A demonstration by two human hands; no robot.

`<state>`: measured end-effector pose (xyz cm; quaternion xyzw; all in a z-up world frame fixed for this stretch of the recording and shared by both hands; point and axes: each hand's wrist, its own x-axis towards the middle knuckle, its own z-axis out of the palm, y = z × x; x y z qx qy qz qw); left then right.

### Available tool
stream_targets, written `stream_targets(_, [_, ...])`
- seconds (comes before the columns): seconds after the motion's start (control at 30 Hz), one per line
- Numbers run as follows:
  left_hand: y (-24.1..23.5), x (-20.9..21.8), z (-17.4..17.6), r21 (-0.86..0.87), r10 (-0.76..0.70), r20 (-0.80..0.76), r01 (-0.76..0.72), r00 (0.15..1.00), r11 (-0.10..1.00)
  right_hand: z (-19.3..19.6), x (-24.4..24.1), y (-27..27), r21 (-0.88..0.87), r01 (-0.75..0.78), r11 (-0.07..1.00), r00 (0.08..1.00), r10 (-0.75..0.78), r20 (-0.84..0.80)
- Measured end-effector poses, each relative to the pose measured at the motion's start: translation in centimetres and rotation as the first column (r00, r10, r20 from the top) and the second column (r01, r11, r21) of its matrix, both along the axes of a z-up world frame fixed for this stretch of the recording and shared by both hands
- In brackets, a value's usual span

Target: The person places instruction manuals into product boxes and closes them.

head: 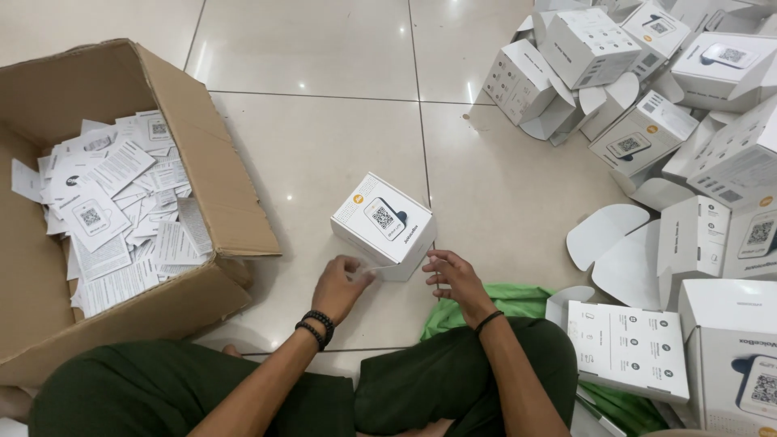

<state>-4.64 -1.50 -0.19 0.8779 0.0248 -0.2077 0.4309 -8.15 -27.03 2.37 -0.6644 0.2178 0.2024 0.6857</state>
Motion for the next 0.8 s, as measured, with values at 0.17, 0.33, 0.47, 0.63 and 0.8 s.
stream_targets(0.17, [-0.7, -1.0, -3.5, -0.334, -0.061, -0.233, -0.021, 0.971, 0.942, -0.5, 0.0, -0.6, -0.013, 0.192, 0.981, 0.979, -0.19, 0.071])
stream_targets(0.33, [-0.7, -0.5, 2.9, -0.529, -0.158, -0.267, -0.008, 0.951, 0.848, -0.2, -0.5, -2.4, -0.014, 0.467, 0.884, 0.872, -0.458, 0.171])
stream_targets(0.47, [2.2, 1.5, 8.4, -0.84, -0.132, -0.275, -0.171, 0.952, 0.515, 0.1, -0.7, -2.3, 0.098, 0.667, 0.739, 0.684, -0.659, 0.312])
stream_targets(0.63, [4.1, 4.3, 12.2, -0.982, -0.105, -0.149, -0.134, 0.983, 0.133, 2.0, -2.1, 2.3, -0.327, 0.413, 0.85, 0.666, -0.036, 0.745])
stream_targets(0.8, [4.0, 6.9, 7.8, -0.743, 0.083, 0.177, 0.078, 0.981, 0.664, 5.1, -4.4, 8.6, -0.809, -0.078, 0.583, 0.525, 0.714, 0.464])
